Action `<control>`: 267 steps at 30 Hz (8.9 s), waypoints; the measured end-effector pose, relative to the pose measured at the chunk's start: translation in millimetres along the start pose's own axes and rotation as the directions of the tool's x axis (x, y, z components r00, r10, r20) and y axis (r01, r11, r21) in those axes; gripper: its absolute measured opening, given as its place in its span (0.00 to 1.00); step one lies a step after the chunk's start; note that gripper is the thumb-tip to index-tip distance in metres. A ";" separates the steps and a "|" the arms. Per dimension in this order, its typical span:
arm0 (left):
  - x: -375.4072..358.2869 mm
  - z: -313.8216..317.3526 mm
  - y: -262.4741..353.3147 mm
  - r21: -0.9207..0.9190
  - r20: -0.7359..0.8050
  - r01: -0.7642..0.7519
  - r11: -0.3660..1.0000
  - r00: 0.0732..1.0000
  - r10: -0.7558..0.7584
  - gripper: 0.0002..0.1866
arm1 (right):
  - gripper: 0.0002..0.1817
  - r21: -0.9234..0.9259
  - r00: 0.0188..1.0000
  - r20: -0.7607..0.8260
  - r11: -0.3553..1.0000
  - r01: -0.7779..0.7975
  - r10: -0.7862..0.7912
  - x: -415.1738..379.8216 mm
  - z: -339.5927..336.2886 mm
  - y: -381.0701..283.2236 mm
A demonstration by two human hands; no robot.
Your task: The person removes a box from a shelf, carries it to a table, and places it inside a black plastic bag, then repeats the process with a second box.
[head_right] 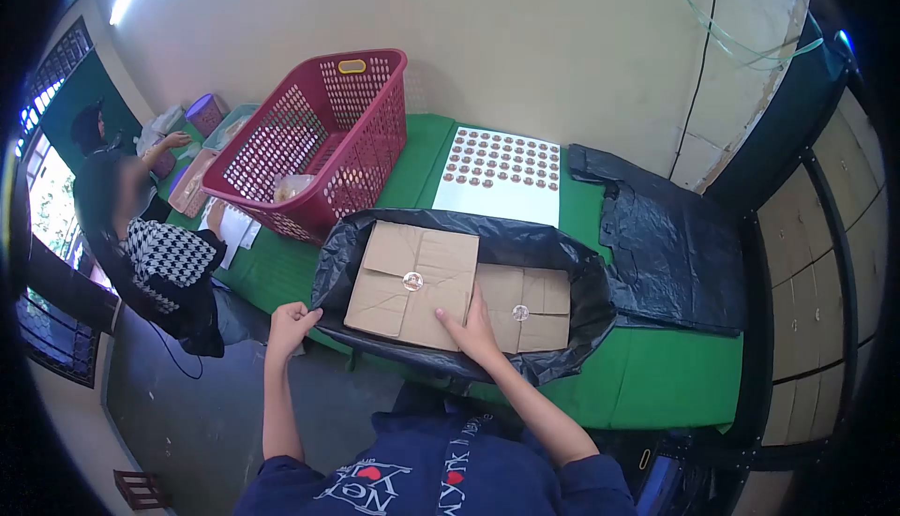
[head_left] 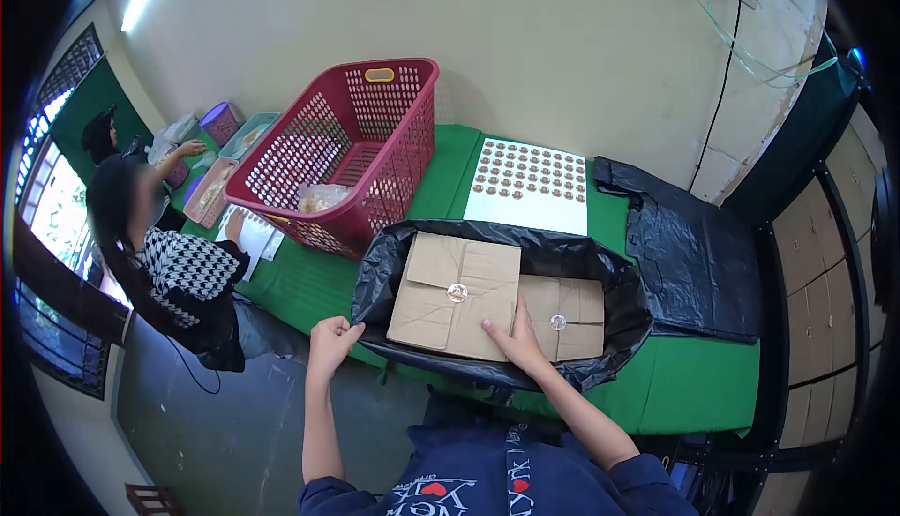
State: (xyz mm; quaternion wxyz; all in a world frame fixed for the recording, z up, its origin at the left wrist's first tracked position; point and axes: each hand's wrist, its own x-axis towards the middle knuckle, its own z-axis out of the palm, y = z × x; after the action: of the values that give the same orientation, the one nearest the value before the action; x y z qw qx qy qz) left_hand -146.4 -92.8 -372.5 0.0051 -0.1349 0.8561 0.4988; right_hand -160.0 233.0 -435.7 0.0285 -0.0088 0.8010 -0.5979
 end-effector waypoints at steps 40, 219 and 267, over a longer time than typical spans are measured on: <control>-49.5 96.6 59.7 0.142 0.506 -0.905 0.401 0.415 0.757 0.08 | 0.08 -0.664 0.920 0.148 0.653 0.364 -0.362 -120.1 -156.4 -27.6; -117.6 32.1 -18.5 -0.466 0.393 -0.555 0.689 0.568 0.723 0.07 | 0.20 0.433 0.581 -0.787 0.857 0.279 0.209 -386.8 17.3 -43.4; -986.0 260.6 -55.4 -0.596 0.544 0.049 0.801 -0.709 0.449 0.11 | 0.16 -0.252 -0.912 -0.391 0.939 0.232 0.120 -1143.6 206.0 -86.0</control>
State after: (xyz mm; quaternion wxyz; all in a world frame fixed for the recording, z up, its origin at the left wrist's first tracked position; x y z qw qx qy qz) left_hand 784.0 327.0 -409.4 0.5959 0.6319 0.2665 0.4179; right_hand 991.5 66.3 -371.5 -0.8567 0.4601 0.1227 -0.1984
